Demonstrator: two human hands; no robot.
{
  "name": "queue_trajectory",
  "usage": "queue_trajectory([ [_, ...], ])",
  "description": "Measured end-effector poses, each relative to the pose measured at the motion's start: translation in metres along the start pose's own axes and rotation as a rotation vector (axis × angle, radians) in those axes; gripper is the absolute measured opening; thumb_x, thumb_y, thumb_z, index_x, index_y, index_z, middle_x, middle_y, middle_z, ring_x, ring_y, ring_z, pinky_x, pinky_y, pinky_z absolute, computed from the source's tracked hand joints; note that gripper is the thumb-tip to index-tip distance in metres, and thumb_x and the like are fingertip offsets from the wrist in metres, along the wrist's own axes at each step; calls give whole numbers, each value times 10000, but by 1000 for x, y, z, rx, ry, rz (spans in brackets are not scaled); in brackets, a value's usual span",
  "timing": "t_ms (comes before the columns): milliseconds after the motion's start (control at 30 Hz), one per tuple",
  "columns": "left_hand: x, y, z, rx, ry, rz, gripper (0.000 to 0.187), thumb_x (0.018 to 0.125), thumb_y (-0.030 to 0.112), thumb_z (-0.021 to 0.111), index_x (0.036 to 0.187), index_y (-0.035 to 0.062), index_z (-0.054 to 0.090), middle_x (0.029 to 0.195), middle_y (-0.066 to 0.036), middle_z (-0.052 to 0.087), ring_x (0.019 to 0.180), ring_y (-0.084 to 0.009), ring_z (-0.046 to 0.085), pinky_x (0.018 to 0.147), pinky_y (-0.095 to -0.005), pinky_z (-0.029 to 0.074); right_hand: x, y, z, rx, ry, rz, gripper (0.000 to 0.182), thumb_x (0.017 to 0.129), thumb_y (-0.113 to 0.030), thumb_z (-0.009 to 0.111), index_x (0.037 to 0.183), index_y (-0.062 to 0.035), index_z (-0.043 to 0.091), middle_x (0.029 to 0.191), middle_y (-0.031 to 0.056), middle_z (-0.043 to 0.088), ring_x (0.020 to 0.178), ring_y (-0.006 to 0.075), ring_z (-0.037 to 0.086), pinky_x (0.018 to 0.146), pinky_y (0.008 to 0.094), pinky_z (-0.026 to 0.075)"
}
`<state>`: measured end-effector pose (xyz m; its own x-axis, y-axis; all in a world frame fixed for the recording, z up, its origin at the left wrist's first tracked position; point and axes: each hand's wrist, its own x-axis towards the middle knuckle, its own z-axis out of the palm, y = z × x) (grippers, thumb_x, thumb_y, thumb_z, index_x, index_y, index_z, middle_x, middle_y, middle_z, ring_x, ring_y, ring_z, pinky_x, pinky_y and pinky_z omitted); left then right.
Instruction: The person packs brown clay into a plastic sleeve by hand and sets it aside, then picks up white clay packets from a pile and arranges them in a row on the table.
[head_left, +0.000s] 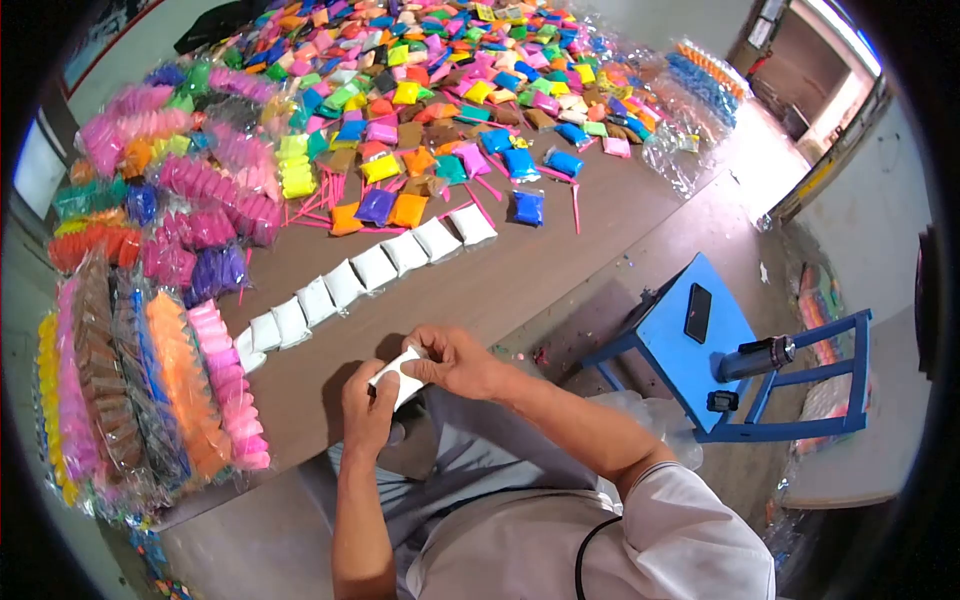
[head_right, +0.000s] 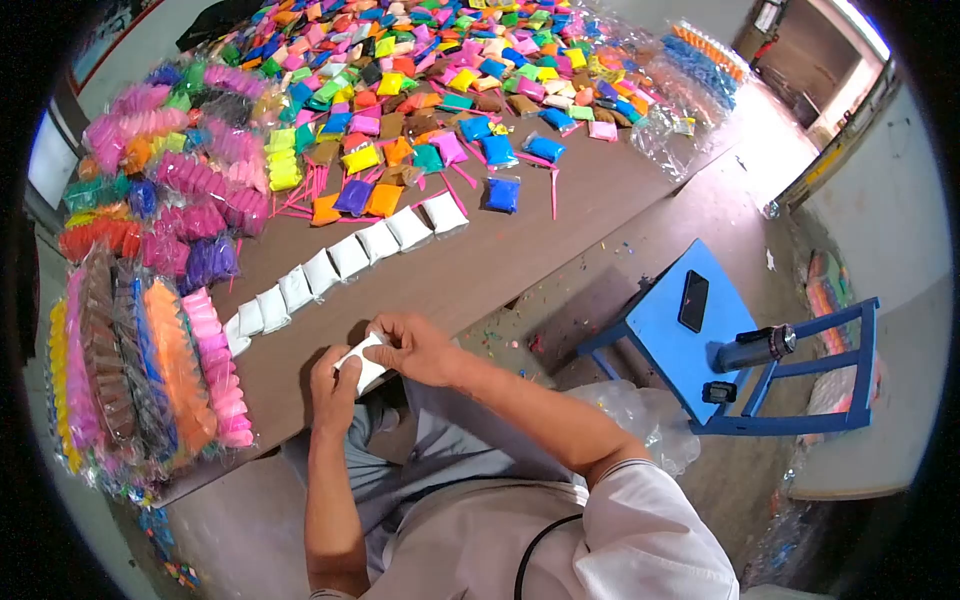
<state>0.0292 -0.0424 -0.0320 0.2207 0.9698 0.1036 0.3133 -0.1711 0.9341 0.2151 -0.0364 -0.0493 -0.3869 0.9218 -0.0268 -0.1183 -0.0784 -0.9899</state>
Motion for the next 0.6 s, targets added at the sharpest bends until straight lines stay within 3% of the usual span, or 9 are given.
queue_trajectory([
  [200, -1, -4, -2, -32, -14, 38, 391, 959, 344, 577, 923, -46, 583, 775, -101, 587, 713, -168, 514, 644, -346, 433, -20, -2, 25, 325, 248, -11, 127, 966, -134, 645, 1019, -55, 561, 857, -40, 538, 788, 47, 491, 687, 230, 426],
  [300, -4, -5, -1, -65, 26, -2, 387, 970, 337, 553, 905, -44, 571, 773, -114, 582, 712, -180, 509, 653, -358, 432, -24, 0, 20, 103, 173, 9, 158, 964, -113, 638, 1087, -50, 562, 869, -29, 553, 812, 66, 514, 710, 236, 442],
  [367, -4, -9, 3, 9, 15, 28, 394, 992, 332, 512, 889, -45, 563, 761, -123, 573, 707, -202, 505, 663, -370, 428, -25, -15, 14, -124, 57, -125, 239, 958, -100, 633, 1177, -48, 551, 883, -14, 570, 846, 77, 531, 733, 245, 455],
  [433, -3, -12, 10, 86, 46, 31, 421, 1006, 341, 487, 866, -50, 555, 757, -131, 567, 709, -222, 509, 673, -379, 426, -23, -25, -7, -98, 21, -124, 273, 954, -93, 623, 1214, -43, 557, 916, 1, 594, 882, 85, 541, 749, 248, 460],
  [500, -4, -15, 9, 104, 47, 31, 448, 1019, 344, 464, 829, -52, 552, 740, -129, 566, 692, -225, 518, 664, -379, 429, -16, -23, -37, -135, 194, -60, 246, 906, 0, 616, 1145, -48, 581, 941, 10, 606, 856, 103, 564, 753, 284, 487],
  [600, -4, -13, 9, 15, 60, 15, 469, 1031, 337, 443, 770, -38, 549, 687, -119, 555, 656, -219, 526, 642, -364, 434, -2, -28, -97, -36, 529, -193, 180, 902, -39, 651, 1079, -53, 622, 926, 2, 632, 813, 77, 571, 710, 253, 488],
])
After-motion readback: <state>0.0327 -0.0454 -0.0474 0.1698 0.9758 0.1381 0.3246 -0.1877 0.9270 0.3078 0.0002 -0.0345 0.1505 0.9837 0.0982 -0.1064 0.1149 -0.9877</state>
